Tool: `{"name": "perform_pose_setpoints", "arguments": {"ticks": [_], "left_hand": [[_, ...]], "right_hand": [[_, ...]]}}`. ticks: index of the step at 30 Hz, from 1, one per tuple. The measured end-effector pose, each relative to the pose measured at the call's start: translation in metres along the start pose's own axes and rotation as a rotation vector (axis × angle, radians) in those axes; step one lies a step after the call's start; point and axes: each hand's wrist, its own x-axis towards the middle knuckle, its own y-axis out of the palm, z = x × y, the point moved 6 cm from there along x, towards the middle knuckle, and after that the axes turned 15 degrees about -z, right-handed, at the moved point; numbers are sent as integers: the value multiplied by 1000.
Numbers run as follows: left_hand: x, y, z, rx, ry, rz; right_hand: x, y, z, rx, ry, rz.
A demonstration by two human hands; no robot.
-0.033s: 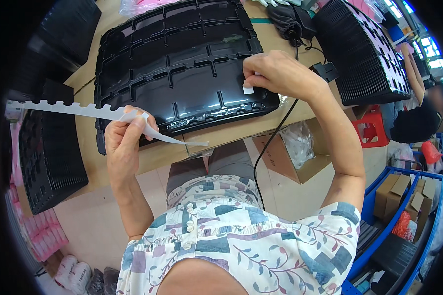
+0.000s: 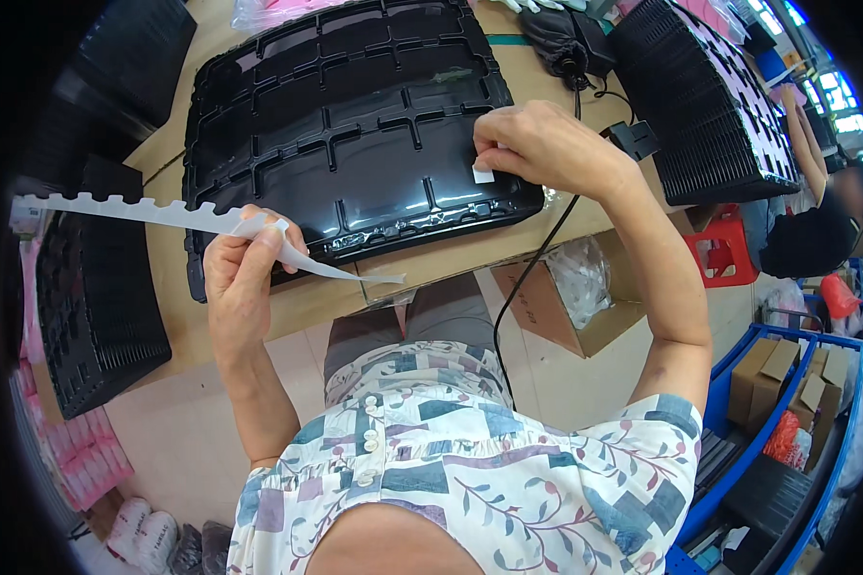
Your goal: The person applies small white adhesive pads to the corners of a black plastic tray, then places a pink foam insert into the tray and presses it down. The person repeats this process with a second tray, applying adhesive pads and inserting another pink foam insert.
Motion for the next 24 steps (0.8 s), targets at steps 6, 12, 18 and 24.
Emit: {"name": "perform_pose_setpoints", "arguments": {"ticks": [6, 12, 18, 24], "left_hand": [[1, 5, -3, 28, 28, -13], [2, 1, 1, 27, 28, -6], [-1, 5, -4, 61, 43, -83], [-2, 2, -3, 31, 57, -68]], "right_hand": [[-3, -1, 7, -91, -87, -52], [-3, 2, 28, -213, -297, -67], [1, 4, 29, -118, -244, 15], [2, 5, 13, -79, -82, -26]]}}
